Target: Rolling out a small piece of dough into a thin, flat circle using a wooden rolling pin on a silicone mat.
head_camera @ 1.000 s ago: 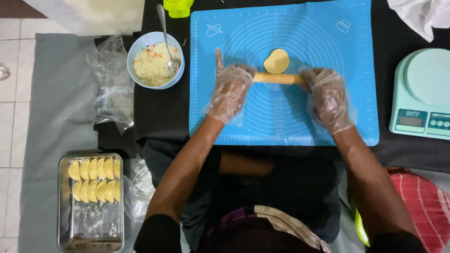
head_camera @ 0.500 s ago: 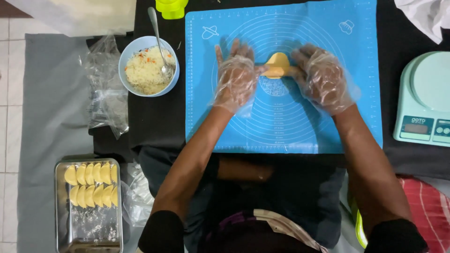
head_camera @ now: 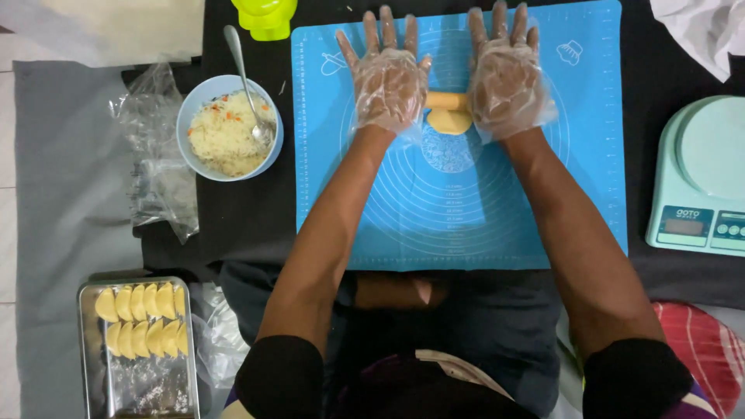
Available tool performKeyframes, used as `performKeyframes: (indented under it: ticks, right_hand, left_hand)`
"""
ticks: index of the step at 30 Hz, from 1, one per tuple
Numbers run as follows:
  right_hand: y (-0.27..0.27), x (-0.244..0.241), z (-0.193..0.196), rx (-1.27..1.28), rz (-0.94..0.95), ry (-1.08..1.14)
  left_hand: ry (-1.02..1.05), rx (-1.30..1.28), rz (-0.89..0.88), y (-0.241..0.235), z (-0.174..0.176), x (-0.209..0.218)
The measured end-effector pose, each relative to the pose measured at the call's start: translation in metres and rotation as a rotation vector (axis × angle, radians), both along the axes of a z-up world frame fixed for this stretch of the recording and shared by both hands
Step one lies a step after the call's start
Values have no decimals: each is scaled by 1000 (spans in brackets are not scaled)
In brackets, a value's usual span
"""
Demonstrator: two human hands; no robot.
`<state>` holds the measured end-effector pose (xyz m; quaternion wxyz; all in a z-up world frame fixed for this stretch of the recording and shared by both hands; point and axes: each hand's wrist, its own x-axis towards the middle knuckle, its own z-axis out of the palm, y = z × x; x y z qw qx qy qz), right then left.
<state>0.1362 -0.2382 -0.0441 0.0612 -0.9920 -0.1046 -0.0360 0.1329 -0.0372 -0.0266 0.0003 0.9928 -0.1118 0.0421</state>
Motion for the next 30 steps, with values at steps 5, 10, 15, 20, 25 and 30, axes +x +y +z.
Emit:
performKeyframes:
  ticks: [5, 10, 15, 20, 25, 30]
  right_hand:
    - [4, 20, 4, 2, 22, -53]
    - [4, 13, -12, 36, 25, -32]
    - [5, -5, -10, 82, 26, -31]
    - [5, -30, -3, 141, 22, -29]
    - [14, -70, 8, 211, 29, -149]
    - [13, -96, 1, 182, 59, -170]
  left_hand:
    - [21, 16, 64, -1, 5, 22]
    - [39, 6, 53, 0, 8, 18]
    - [21, 12, 47, 2, 7, 3]
    - [68, 43, 35, 6, -4, -20]
    - [49, 59, 29, 10, 4, -50]
    - [1, 52, -1, 15, 14, -81]
